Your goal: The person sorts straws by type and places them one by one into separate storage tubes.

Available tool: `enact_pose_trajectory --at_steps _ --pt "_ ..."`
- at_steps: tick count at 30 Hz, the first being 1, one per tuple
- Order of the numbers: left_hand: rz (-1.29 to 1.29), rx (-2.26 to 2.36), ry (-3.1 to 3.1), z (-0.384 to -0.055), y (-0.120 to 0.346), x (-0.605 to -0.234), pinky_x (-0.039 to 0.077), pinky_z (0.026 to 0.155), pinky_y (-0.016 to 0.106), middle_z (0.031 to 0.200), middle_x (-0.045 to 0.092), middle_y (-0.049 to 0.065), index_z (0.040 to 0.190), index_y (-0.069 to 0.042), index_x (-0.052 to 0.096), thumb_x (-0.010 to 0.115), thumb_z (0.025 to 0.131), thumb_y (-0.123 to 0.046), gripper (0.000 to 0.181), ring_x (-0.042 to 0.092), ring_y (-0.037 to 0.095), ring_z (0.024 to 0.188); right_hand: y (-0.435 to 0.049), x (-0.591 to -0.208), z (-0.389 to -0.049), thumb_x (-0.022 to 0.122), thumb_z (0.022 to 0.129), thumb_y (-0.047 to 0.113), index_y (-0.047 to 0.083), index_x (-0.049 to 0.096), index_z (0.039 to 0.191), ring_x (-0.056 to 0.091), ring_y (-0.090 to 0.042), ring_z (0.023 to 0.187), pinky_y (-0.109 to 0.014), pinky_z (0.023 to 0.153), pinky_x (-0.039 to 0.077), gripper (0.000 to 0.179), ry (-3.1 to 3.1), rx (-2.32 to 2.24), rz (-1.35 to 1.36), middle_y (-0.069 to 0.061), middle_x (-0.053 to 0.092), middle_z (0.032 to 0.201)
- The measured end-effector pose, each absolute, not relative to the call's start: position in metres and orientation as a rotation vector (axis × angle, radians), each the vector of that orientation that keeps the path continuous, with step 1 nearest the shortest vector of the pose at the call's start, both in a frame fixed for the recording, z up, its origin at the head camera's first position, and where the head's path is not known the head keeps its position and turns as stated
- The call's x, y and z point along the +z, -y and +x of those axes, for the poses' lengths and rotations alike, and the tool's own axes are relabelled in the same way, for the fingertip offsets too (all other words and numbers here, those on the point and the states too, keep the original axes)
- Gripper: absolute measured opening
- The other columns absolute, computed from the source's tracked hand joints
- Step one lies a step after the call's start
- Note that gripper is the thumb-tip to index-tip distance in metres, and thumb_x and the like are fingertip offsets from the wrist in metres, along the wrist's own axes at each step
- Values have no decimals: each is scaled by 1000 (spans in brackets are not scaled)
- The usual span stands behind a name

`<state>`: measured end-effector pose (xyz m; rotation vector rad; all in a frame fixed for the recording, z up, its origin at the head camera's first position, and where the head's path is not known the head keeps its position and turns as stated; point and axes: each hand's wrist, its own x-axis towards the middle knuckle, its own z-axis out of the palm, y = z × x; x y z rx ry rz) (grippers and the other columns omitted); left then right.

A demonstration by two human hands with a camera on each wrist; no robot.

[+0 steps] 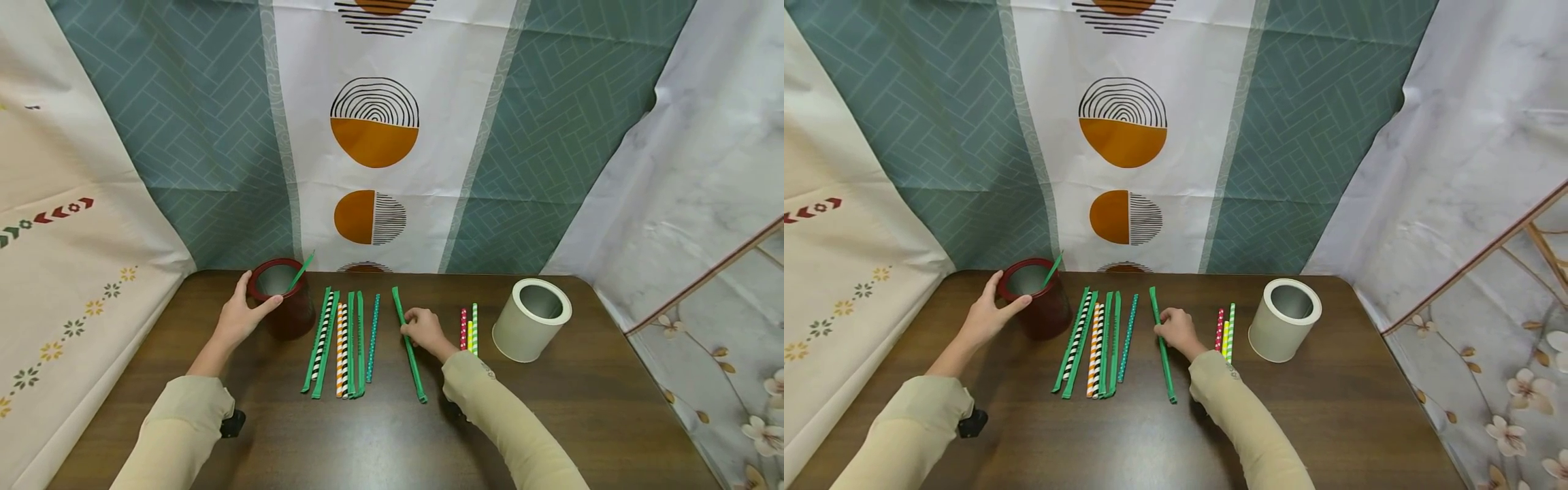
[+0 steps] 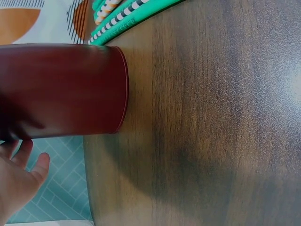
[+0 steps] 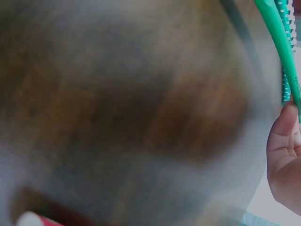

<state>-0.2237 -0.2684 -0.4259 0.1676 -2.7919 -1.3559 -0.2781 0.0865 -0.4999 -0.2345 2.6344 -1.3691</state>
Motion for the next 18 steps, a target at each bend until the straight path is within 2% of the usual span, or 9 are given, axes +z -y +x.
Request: enact_pose_trajectory --at_steps 7,13,15,18 --pt "170 -1353 2798 -223 268 -425 24 96 63 145 16 23 143 -15 -5 54 79 -55 96 19 47 128 -85 -482 -280 58 74 3 -2 57 95 49 -14 40 -27 44 47 22 -2568 -1480 -233 -5 56 58" --pt "162 -1349 2799 -223 268 -425 23 96 63 145 16 24 143 -14 -4 54 79 -54 96 18 48 128 -82 -466 -282 56 74 0 -1 55 95 54 -29 48 -35 47 49 20 -2486 -1582 -250 -4 56 60" --pt "157 -1344 2799 -223 268 -426 24 96 63 144 16 24 143 -13 -4 54 79 -54 95 19 48 128 -80 -460 -281 55 74 -1 -1 55 94 54 -29 48 -36 48 50 20 -2460 -1616 -252 -5 56 60" --pt "151 -1345 2799 -224 268 -426 24 95 63 144 16 24 143 -13 -4 54 79 -54 96 19 48 128 -77 -449 -281 53 75 -2 0 53 94 52 -20 44 -34 47 49 20 -2425 -1655 -252 -4 54 60"
